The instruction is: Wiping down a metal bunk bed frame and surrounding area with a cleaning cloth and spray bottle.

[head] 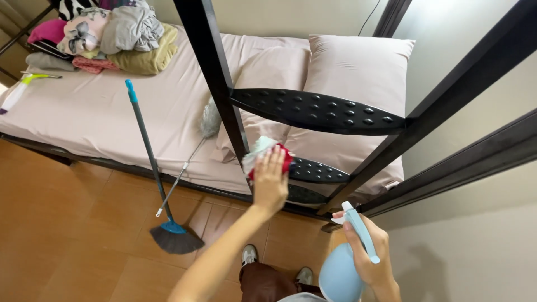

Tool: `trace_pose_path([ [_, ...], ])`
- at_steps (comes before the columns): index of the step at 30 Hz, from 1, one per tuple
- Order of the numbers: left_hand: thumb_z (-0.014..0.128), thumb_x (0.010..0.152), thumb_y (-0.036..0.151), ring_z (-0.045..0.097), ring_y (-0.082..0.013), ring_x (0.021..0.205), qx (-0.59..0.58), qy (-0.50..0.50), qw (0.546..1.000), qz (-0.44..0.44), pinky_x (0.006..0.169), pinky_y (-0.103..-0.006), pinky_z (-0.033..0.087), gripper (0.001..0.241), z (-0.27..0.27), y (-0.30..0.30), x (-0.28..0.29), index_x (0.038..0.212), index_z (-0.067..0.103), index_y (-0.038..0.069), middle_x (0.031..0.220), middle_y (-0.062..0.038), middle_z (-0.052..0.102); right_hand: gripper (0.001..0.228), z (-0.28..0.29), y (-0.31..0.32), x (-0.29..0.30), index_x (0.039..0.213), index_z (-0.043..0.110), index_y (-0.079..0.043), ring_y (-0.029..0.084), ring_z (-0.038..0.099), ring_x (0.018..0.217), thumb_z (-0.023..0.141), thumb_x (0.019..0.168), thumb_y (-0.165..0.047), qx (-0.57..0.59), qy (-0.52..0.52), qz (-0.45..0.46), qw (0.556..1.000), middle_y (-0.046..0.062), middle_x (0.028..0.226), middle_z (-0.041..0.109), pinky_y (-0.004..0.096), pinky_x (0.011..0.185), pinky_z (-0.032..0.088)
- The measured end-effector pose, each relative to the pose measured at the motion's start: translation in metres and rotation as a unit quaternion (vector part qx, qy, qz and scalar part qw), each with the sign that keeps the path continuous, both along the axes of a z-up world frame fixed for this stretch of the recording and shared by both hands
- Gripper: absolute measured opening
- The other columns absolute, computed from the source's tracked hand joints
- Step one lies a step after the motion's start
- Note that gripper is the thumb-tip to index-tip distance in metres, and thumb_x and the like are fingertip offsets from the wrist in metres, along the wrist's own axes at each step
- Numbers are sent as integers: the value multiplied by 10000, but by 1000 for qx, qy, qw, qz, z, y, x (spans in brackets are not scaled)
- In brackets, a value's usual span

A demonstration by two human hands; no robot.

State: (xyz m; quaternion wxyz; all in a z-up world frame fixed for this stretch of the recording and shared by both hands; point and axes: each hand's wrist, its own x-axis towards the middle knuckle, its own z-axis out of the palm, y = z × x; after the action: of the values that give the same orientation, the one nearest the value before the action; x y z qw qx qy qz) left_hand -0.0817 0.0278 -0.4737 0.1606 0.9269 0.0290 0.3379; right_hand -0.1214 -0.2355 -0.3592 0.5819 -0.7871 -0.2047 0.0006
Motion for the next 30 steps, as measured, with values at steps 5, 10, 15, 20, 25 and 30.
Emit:
trace_pose_path([
  [5,585,948,160,397,-365,1476,-54,22,993,-98,1252,-499,224,589,3,-87,19,1489,465,-39,1544,-220,479,245,-4,-3,12,1046,759,-7,94,518,610,586,968,-163,-12,21,-4,1000,47,758,692,260,572,447],
  [10,643,961,278,446,-318,1481,4,18,989,-145,1259,-463,297,651,-12,-101,28,1521,454,5,1570,-176,495,251,7,6,23,1071,750,-7,91,502,599,582,978,-169,-29,-13,-12,999,39,708,642,265,557,423],
  [15,622,951,465,497,-343,1330,68,72,994,-44,1140,-474,350,668,9,13,5,1469,521,56,1455,-171,554,245,3,-6,23,1076,755,-24,72,465,583,579,980,-164,-18,3,-17,1000,14,655,566,259,542,393],
  [20,492,1012,520,598,-345,1168,53,129,990,27,1062,-461,413,573,26,16,37,1221,664,15,1200,-181,679,237,-9,-27,18,1044,774,-41,71,428,562,581,961,-150,-19,39,-49,998,8,620,528,264,516,359],
  [25,438,1064,405,624,-306,1075,-12,168,978,-124,1036,-434,444,460,27,-91,65,1122,693,26,1078,-142,701,242,-14,-47,16,1034,775,-40,81,481,582,575,949,-146,-35,43,-87,995,16,655,595,270,528,400],
  [30,497,1034,317,528,-321,1276,41,-7,994,-105,1144,-440,364,498,-16,-120,37,1381,521,-40,1350,-180,597,228,-8,-64,22,1065,735,-44,60,579,739,552,978,-149,-10,-9,-87,996,-3,849,719,242,684,460],
])
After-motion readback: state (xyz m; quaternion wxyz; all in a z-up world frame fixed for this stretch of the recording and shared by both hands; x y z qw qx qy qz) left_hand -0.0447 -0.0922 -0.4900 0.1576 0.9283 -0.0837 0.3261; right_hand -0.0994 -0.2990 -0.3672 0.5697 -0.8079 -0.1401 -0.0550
